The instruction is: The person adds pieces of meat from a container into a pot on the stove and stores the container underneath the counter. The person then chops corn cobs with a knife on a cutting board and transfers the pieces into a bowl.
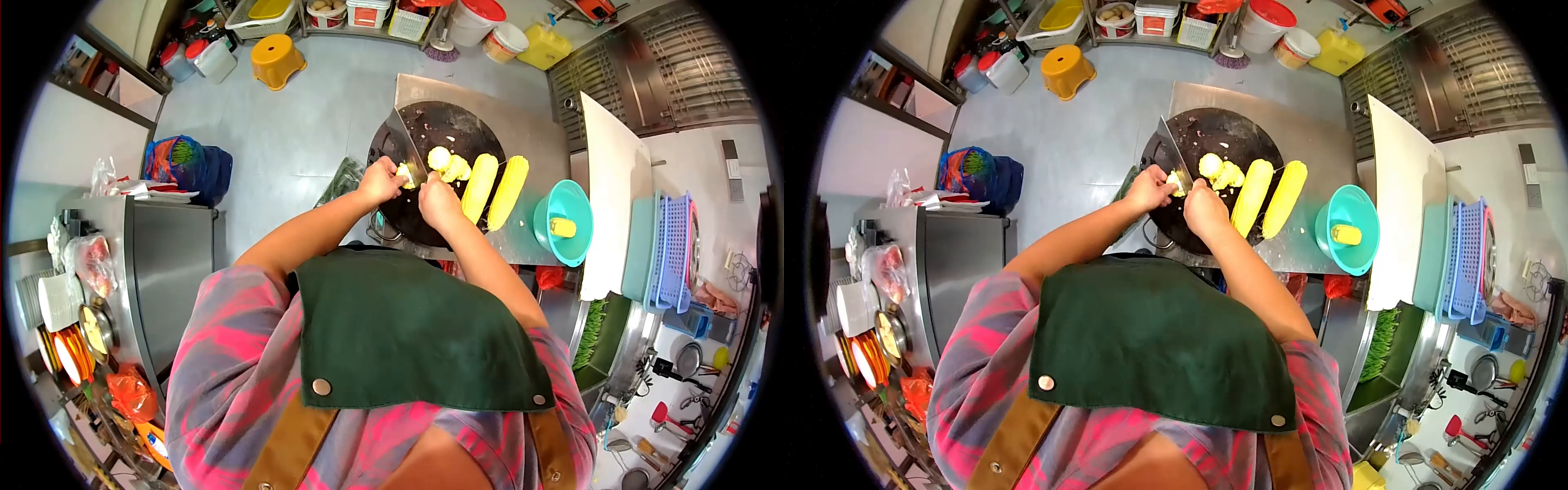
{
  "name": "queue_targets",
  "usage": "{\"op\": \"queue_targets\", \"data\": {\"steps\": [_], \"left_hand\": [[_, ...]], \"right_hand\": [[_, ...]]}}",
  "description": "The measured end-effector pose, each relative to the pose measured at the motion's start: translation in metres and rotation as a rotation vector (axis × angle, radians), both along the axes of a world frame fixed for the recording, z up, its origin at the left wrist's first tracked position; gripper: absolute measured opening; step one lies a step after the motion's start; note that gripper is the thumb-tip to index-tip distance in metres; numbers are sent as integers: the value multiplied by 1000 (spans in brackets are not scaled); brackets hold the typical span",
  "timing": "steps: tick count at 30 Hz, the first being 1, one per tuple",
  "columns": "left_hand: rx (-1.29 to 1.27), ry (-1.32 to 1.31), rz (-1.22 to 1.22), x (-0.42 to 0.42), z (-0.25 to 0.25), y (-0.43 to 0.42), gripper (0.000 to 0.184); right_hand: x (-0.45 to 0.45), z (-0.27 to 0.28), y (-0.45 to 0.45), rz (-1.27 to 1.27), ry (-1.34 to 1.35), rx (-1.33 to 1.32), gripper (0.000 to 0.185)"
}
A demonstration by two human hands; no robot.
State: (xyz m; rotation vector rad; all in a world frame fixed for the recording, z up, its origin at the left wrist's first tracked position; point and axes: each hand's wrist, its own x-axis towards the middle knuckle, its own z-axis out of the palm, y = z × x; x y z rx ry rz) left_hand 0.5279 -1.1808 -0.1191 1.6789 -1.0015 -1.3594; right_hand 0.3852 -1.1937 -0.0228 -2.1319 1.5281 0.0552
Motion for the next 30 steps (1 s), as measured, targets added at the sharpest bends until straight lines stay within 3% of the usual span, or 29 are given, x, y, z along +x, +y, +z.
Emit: {"op": "queue_targets", "data": {"steps": [6, 10, 12, 14, 15, 16, 19, 20, 23, 26, 30], "left_hand": [[59, 26, -86, 1, 0, 1, 27], [-8, -23, -43, -2, -6, 4, 28], [23, -34, -54, 2, 6, 9, 25], [-368, -213, -83, 2, 10, 7, 26], [-557, -299, -95, 1, 8, 9, 27], [-599, -396, -184, 3, 0, 7, 26], [-290, -300, -21, -2, -13, 7, 20], [-359, -314, 4, -4, -24, 6, 17], [-158, -77, 56, -8, -29, 7, 13], [-135, -12, 74, -9, -13, 9, 11], [-286, -226, 34, -9, -27, 5, 12]], "right_hand": [[-2, -5, -10, 51, -23, 84, 20], [5, -30, 1, 35, 43, -39, 19], [-10, -32, -12, 5, -64, -33, 23], [-28, -30, -21, -104, -115, -13, 27], [-33, -25, -19, -126, -279, -72, 26], [-35, -21, -16, -142, -294, -87, 25], [-36, 5, -3, -101, -244, -80, 25], [-36, 10, 2, -73, -210, -67, 25], [-34, 11, 16, 11, -82, -40, 24], [-29, 15, 19, 30, -10, -4, 20], [-30, 16, 10, 63, 28, 35, 19]]}}
